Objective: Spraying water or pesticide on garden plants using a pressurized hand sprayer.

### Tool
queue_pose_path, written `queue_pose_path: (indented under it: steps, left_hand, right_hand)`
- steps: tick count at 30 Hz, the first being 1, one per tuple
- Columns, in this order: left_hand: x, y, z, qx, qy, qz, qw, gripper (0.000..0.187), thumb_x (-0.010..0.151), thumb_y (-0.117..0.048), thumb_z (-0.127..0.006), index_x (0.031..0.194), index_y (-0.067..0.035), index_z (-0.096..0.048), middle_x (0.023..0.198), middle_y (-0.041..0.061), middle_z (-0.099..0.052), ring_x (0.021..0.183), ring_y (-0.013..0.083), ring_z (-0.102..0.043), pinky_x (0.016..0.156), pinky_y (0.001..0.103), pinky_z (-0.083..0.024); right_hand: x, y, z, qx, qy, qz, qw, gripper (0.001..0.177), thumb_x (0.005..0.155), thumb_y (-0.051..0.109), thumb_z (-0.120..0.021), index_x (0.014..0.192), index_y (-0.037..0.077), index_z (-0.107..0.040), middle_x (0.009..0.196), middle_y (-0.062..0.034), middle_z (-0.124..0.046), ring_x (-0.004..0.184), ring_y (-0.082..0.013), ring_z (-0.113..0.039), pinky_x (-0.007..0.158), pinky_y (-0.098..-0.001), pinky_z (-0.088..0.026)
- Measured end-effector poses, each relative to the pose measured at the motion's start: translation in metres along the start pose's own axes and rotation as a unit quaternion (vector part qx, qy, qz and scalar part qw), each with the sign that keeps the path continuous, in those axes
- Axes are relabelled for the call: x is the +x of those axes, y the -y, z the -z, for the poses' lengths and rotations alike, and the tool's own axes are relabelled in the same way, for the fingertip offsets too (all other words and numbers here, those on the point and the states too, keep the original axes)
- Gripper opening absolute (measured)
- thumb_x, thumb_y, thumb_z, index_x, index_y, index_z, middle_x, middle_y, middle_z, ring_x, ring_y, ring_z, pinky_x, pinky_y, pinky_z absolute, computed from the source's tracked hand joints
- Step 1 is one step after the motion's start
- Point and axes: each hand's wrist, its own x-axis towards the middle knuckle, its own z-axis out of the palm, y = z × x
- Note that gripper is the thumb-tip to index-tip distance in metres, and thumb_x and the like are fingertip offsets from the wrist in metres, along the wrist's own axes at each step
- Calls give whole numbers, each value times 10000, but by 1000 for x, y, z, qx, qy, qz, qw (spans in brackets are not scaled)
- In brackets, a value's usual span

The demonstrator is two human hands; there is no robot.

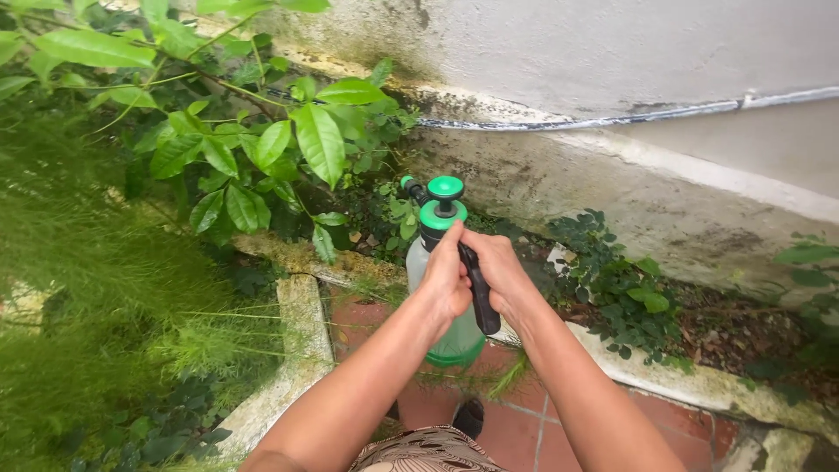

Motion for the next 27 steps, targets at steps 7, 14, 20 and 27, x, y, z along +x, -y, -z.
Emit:
queue_pose_path:
  steps: [7, 14, 20, 27]
  left_hand:
    - [-1, 24, -15, 35, -20, 33, 999, 374, 924, -557, -646, 791, -227, -527, 689, -29, -333, 625, 131, -264, 584, 313, -227]
    - [11, 77, -33, 93, -4, 78, 993, 407, 926, -576, -642, 790, -214, -518, 688, -26, -335, 623, 131, -277, 586, 317, -241]
    - [12, 123, -62, 141, 33, 111, 983, 427, 926, -588, -646, 767, -215, -511, 685, -28, -344, 621, 129, -291, 585, 318, -250]
    - [12, 181, -97, 188, 75, 152, 967, 418, 921, -598, -647, 771, -231, -514, 714, -22, -365, 656, 140, -296, 594, 324, -257]
  right_hand:
    - [-9, -7, 30, -2, -50, 0, 999, 304, 964, 233, -664, 785, -12, -684, 627, -43, -595, 472, -115, -514, 413, -290, -380]
    - [-36, -17, 80, 37, -93, 6, 995, 309, 967, 245, -656, 783, -2, -679, 621, -35, -582, 476, -107, -506, 416, -278, -382]
    - [-59, -23, 130, 66, -150, 14, 986, 323, 971, 258, -648, 770, 4, -657, 615, -38, -582, 481, -117, -517, 420, -278, -390]
    - [-95, -17, 178, 83, -229, 43, 969, 276, 955, 247, -638, 799, 27, -692, 629, -28, -586, 492, -109, -520, 428, -275, -390]
